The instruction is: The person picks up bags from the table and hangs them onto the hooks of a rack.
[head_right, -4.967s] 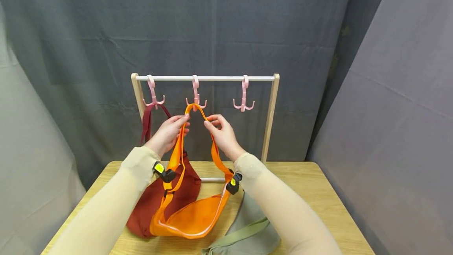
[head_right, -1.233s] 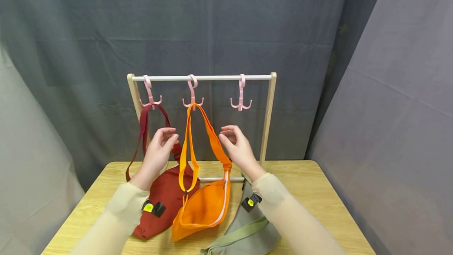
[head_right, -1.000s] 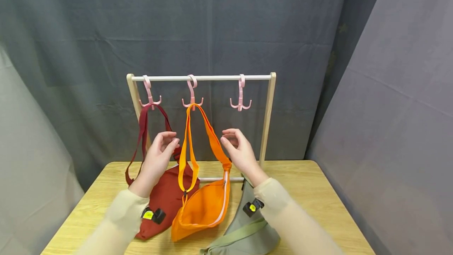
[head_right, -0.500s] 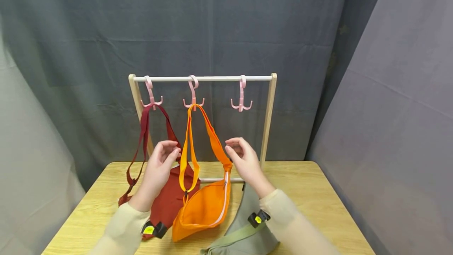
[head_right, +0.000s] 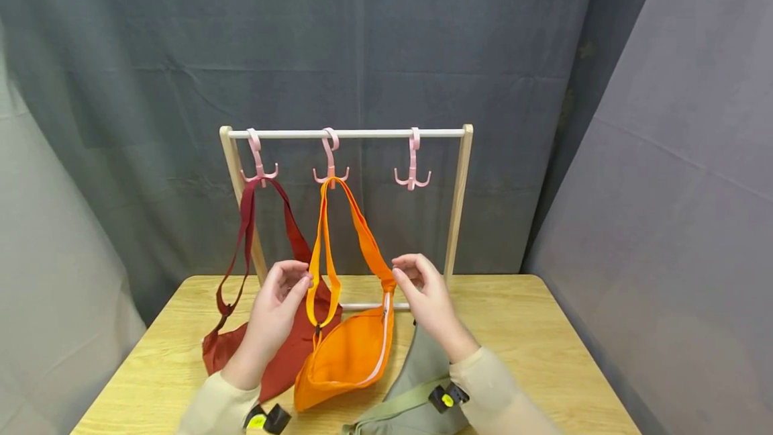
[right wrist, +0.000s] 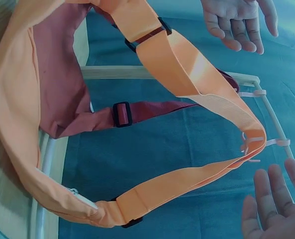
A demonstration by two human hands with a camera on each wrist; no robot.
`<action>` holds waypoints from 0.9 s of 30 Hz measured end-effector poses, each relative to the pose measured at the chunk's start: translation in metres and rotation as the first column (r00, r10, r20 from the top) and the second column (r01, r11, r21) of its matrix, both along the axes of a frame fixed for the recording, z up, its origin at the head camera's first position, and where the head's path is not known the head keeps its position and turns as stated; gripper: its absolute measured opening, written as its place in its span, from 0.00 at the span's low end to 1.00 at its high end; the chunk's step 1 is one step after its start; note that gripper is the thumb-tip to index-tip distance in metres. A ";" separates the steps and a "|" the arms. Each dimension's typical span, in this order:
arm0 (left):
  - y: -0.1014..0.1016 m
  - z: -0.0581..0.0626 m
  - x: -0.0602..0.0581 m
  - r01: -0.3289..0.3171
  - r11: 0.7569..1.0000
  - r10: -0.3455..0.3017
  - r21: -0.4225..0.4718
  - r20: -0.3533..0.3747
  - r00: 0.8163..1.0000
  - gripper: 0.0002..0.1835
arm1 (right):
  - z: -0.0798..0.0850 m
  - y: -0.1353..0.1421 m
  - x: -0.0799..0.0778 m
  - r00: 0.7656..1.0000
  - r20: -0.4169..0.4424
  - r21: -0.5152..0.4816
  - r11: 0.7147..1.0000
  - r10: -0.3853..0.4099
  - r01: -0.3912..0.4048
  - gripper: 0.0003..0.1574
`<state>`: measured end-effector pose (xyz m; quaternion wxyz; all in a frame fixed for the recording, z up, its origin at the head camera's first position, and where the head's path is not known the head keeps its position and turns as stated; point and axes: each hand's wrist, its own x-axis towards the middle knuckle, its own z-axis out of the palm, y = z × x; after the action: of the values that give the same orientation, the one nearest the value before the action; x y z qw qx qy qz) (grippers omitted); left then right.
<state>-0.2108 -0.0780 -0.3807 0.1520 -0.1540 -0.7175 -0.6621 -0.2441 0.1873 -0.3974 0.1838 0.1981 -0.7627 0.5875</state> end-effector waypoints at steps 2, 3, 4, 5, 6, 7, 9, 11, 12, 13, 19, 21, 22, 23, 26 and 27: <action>0.001 -0.004 0.002 -0.002 1.000 0.002 -0.003 0.012 1.000 0.13 | -0.003 0.001 0.002 1.000 0.006 -0.009 1.000 -0.007 0.007 0.12; 0.001 -0.006 0.002 -0.006 1.000 0.006 -0.008 0.015 1.000 0.13 | -0.005 0.001 0.002 1.000 0.008 -0.012 1.000 -0.013 0.013 0.12; 0.001 -0.009 0.003 -0.013 1.000 0.013 -0.013 0.017 1.000 0.14 | -0.007 0.001 0.003 1.000 0.008 -0.015 1.000 -0.017 0.017 0.11; 0.001 -0.011 0.003 -0.020 1.000 0.020 -0.018 0.018 1.000 0.14 | -0.009 0.002 0.003 1.000 0.010 -0.019 1.000 -0.021 0.021 0.11; 0.001 -0.013 0.004 -0.026 0.999 0.026 -0.024 0.019 0.999 0.14 | -0.011 0.002 0.004 1.000 0.011 -0.025 0.999 -0.023 0.023 0.11; 0.001 -0.015 0.004 -0.030 0.999 0.031 -0.028 0.019 0.999 0.14 | -0.012 0.003 0.004 1.000 0.013 -0.030 0.999 -0.026 0.026 0.11; 0.001 -0.018 0.005 -0.042 0.998 0.042 -0.041 0.017 0.999 0.14 | -0.015 0.004 0.005 1.000 0.012 -0.041 0.999 -0.028 0.029 0.11; 0.001 -0.020 0.007 -0.049 0.998 0.050 -0.047 0.016 0.999 0.14 | -0.018 0.005 0.006 1.000 0.018 -0.055 0.998 -0.026 0.027 0.11; 0.001 -0.021 0.008 -0.052 0.997 0.053 -0.049 0.013 0.999 0.14 | -0.019 0.006 0.006 1.000 0.019 -0.064 0.998 -0.022 0.023 0.11; 0.002 -0.022 0.009 -0.055 0.997 0.055 -0.050 0.009 0.998 0.14 | -0.021 0.007 0.007 1.000 0.023 -0.070 0.997 -0.022 0.023 0.11; 0.006 -0.028 0.016 -0.072 0.996 0.071 -0.060 -0.026 0.997 0.12 | -0.029 0.011 0.010 0.999 0.041 -0.098 0.995 -0.026 0.030 0.12; 0.008 -0.030 0.018 -0.077 0.995 0.075 -0.066 -0.039 0.996 0.12 | -0.031 0.012 0.011 0.998 0.047 -0.097 0.995 -0.035 0.040 0.12; 0.009 -0.030 0.019 -0.077 0.995 0.074 -0.067 -0.050 0.996 0.12 | -0.032 0.013 0.012 0.998 0.049 -0.093 0.995 -0.042 0.046 0.12; 0.009 -0.031 0.020 -0.078 0.995 0.074 -0.069 -0.058 0.996 0.12 | -0.034 0.013 0.013 0.998 0.051 -0.092 0.995 -0.045 0.050 0.12; 0.012 -0.035 0.022 -0.076 0.993 0.067 -0.090 -0.097 0.993 0.12 | -0.038 0.015 0.015 0.997 0.061 -0.083 0.995 -0.056 0.061 0.12; 0.013 -0.036 0.022 -0.076 0.992 0.065 -0.098 -0.112 0.992 0.12 | -0.039 0.016 0.016 0.996 0.066 -0.080 0.995 -0.060 0.065 0.11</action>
<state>-0.1885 -0.0650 -0.4168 0.2057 -0.1719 -0.7462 -0.6093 -0.2280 0.2030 -0.4364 0.1859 0.1478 -0.7492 0.6183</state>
